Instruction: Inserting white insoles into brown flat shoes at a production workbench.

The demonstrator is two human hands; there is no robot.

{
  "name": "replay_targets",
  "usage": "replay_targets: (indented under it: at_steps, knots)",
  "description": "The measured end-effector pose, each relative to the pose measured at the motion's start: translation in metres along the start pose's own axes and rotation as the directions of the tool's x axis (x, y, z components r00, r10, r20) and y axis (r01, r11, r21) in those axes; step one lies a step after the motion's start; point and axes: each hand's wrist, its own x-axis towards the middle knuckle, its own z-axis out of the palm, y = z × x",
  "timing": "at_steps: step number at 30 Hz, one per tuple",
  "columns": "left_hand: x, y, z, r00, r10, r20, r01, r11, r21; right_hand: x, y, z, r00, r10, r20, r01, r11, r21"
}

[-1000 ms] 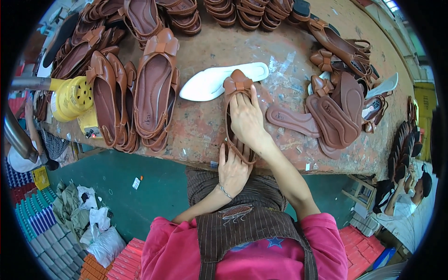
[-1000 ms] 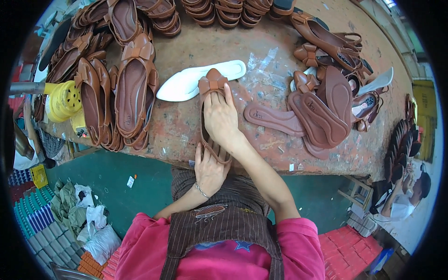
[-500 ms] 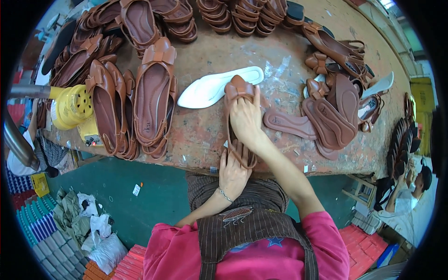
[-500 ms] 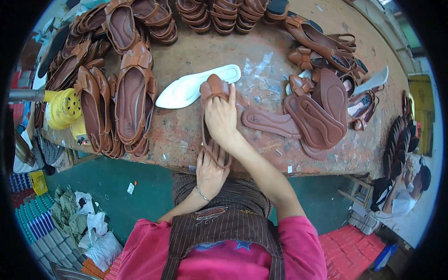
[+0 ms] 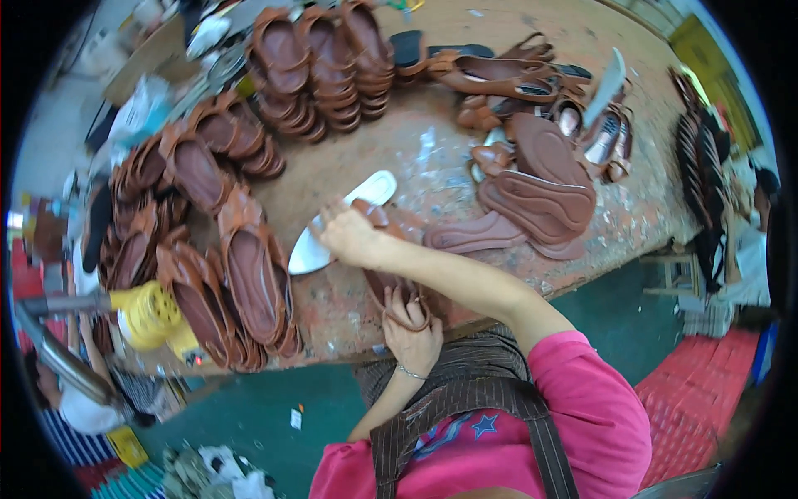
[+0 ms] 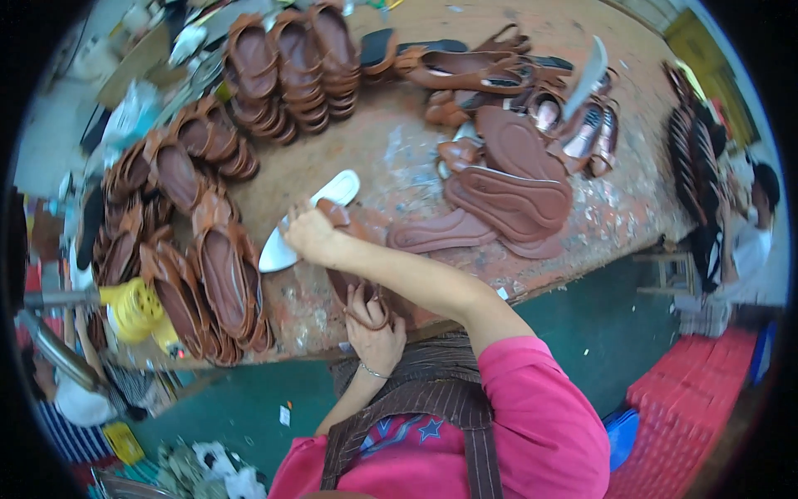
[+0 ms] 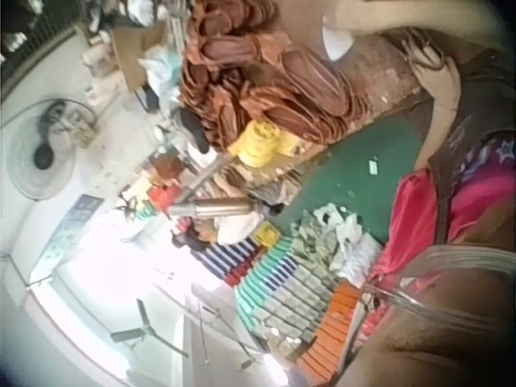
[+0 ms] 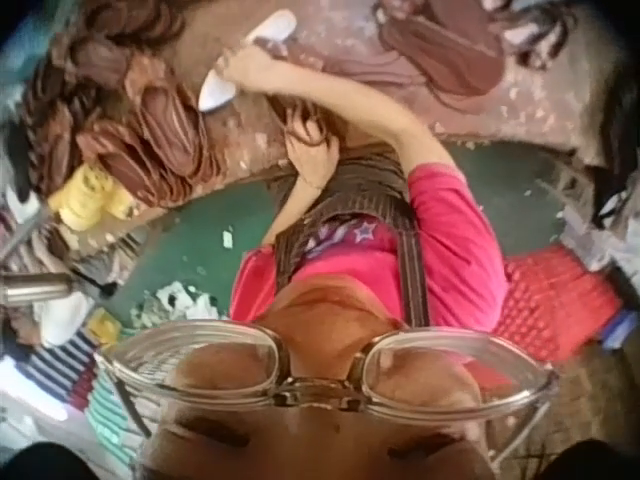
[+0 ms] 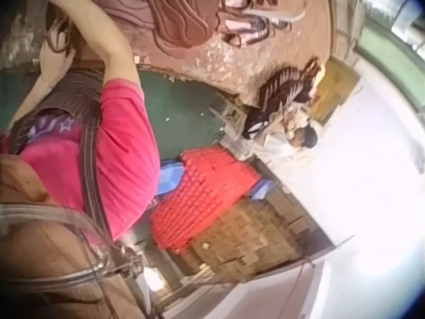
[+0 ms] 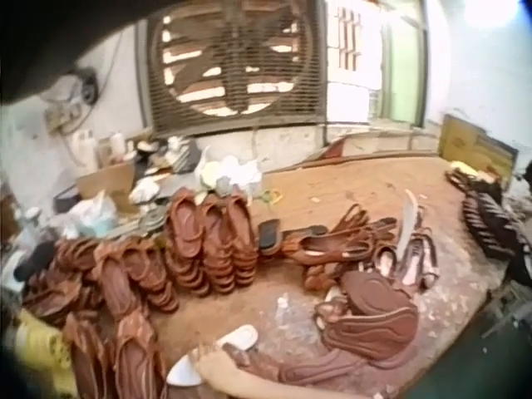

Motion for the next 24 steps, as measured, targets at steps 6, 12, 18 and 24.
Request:
replay_targets:
  at_steps: [6, 12, 18, 24]
  knots:
    - [0.004, -0.003, 0.009, 0.991, 0.128, -0.032, -0.124, 0.988, 0.096, -0.014, 0.017, 0.005, 0.979, -0.126, -0.163, 0.121, 0.992, -0.041]
    - [0.012, -0.009, 0.006, 0.982, 0.187, 0.009, -0.187, 0.975, 0.122, -0.019, 0.028, -0.020, 0.941, -0.195, -0.277, 0.223, 0.972, 0.075]
    - [0.112, -0.050, -0.022, 0.945, 0.323, -0.051, -0.311, 0.935, 0.169, -0.115, 0.079, -0.135, 0.545, 0.766, -0.342, 0.577, -0.047, 0.815]
    - [0.184, -0.011, -0.074, 0.782, -0.410, 0.469, -0.058, 0.702, 0.710, -0.245, 0.118, -0.133, 0.157, 0.948, -0.278, 0.779, 0.054, 0.625]
